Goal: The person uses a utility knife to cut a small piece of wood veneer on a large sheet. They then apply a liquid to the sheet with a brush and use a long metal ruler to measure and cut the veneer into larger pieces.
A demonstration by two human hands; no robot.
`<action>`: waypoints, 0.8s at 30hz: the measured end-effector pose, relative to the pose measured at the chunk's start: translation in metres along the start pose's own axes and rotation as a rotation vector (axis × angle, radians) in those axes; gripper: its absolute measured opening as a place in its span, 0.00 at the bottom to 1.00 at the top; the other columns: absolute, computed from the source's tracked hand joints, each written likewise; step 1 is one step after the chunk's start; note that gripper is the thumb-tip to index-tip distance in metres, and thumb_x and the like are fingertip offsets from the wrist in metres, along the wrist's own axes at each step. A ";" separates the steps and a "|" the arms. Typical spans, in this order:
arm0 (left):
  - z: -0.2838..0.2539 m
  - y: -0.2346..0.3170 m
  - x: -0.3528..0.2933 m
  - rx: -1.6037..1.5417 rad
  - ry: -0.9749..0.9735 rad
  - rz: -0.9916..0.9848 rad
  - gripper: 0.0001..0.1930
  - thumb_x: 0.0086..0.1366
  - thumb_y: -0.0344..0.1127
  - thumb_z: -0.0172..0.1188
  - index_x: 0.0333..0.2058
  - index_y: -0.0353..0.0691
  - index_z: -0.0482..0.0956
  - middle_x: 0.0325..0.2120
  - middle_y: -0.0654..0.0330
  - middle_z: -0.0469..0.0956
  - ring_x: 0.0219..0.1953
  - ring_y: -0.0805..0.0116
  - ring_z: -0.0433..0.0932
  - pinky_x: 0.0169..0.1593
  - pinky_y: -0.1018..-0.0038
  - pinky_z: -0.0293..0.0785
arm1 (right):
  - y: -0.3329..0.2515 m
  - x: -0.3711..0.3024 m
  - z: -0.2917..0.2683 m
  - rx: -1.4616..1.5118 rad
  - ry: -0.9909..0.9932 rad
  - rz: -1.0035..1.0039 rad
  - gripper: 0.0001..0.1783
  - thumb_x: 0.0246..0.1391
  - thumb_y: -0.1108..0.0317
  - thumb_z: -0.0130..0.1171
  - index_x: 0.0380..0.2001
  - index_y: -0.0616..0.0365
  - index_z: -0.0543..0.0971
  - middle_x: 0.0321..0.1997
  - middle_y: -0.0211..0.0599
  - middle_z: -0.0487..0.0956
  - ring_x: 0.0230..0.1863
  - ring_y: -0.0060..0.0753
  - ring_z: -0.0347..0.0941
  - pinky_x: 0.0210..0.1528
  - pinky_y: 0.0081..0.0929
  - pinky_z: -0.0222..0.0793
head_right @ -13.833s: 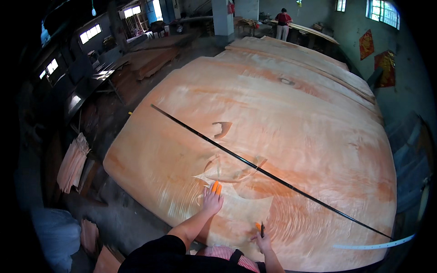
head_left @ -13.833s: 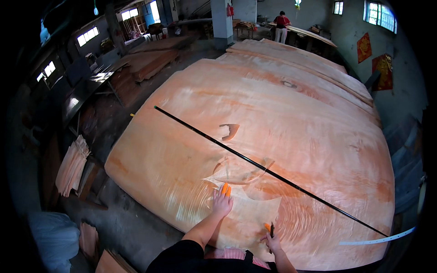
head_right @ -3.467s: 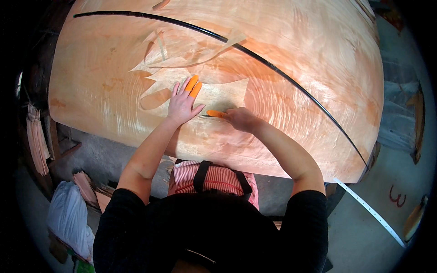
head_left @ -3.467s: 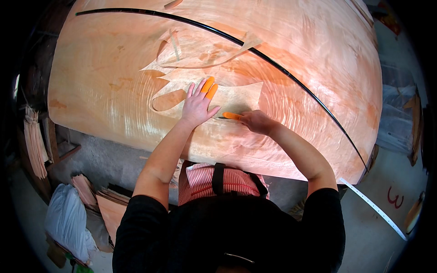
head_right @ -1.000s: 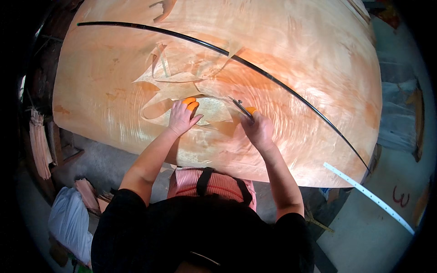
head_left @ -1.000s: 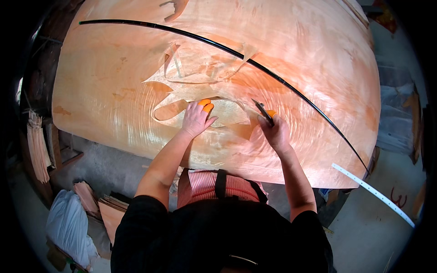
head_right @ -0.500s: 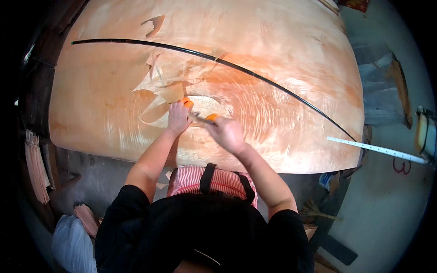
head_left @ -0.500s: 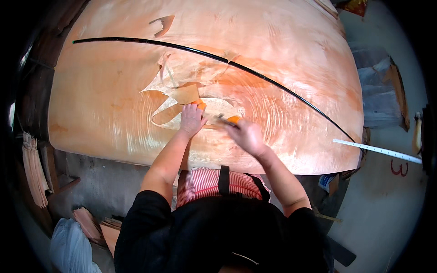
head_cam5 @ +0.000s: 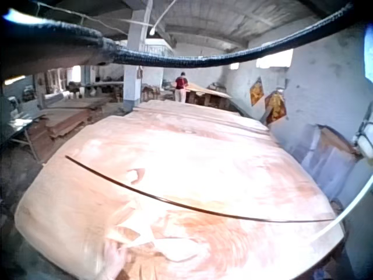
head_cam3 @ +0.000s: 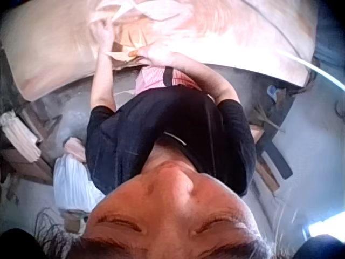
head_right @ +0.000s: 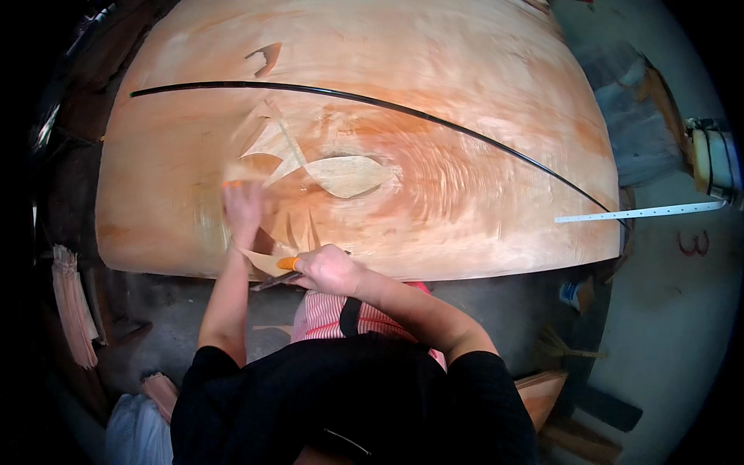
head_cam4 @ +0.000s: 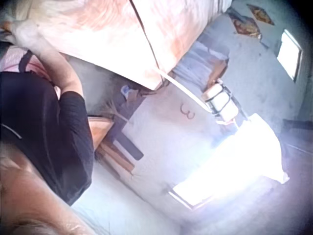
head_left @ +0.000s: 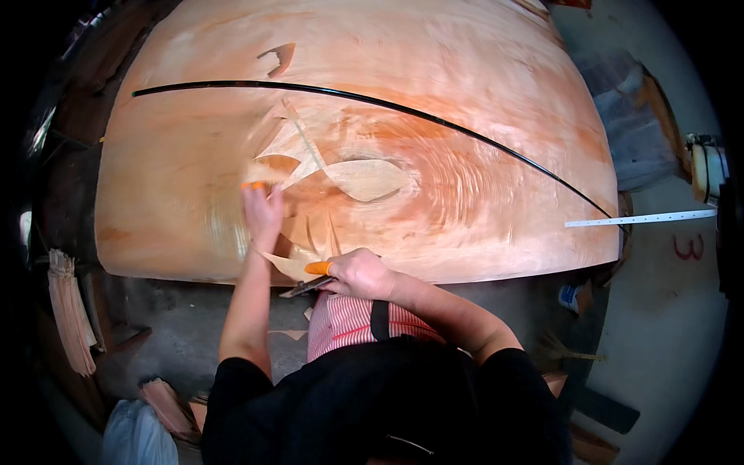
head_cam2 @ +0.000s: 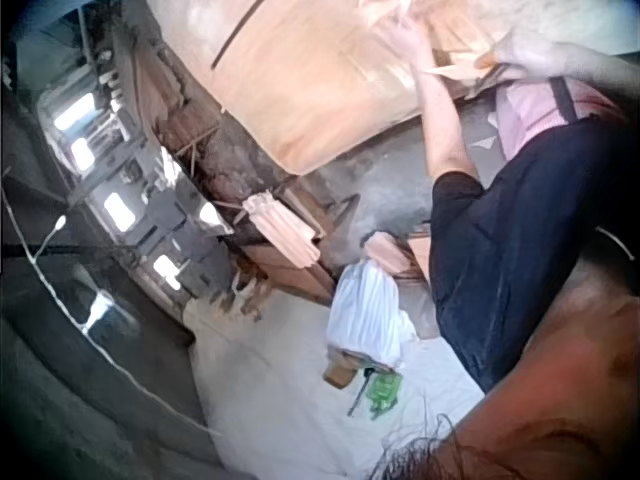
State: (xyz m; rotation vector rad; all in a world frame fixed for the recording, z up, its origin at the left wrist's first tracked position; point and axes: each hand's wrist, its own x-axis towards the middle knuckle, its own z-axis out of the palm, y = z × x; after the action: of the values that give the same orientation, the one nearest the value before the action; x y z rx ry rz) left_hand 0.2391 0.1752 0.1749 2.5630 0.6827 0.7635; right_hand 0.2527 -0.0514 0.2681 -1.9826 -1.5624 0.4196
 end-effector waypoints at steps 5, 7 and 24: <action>-0.107 -0.108 -0.070 0.347 0.162 -0.217 0.19 0.53 0.43 0.50 0.36 0.31 0.69 0.36 0.43 0.67 0.39 0.47 0.65 0.42 0.59 0.62 | -0.005 -0.022 0.007 0.017 -0.113 -0.089 0.10 0.37 0.63 0.55 0.18 0.58 0.69 0.19 0.40 0.71 0.23 0.43 0.70 0.24 0.36 0.65; -0.151 -0.128 -0.130 0.644 -0.064 -0.717 0.23 0.55 0.47 0.47 0.40 0.32 0.69 0.37 0.44 0.68 0.39 0.47 0.66 0.44 0.60 0.62 | 0.000 -0.042 0.003 0.022 -0.114 -0.064 0.08 0.37 0.65 0.54 0.20 0.57 0.69 0.21 0.39 0.71 0.24 0.43 0.70 0.25 0.36 0.65; -0.108 -0.016 -0.339 -0.046 -0.826 -0.620 0.21 0.54 0.50 0.48 0.37 0.39 0.73 0.34 0.52 0.74 0.38 0.56 0.72 0.41 0.68 0.67 | 0.059 -0.277 -0.301 -0.081 1.809 0.337 0.19 0.55 0.65 0.42 0.49 0.58 0.65 0.26 0.21 0.69 0.16 0.07 0.48 0.15 0.09 0.45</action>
State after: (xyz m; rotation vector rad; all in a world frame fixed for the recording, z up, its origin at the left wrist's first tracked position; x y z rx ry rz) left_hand -0.0792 0.0259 0.1150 2.1221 1.0322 -0.4506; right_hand 0.3959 -0.3992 0.4405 -1.5578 -0.0622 -1.0832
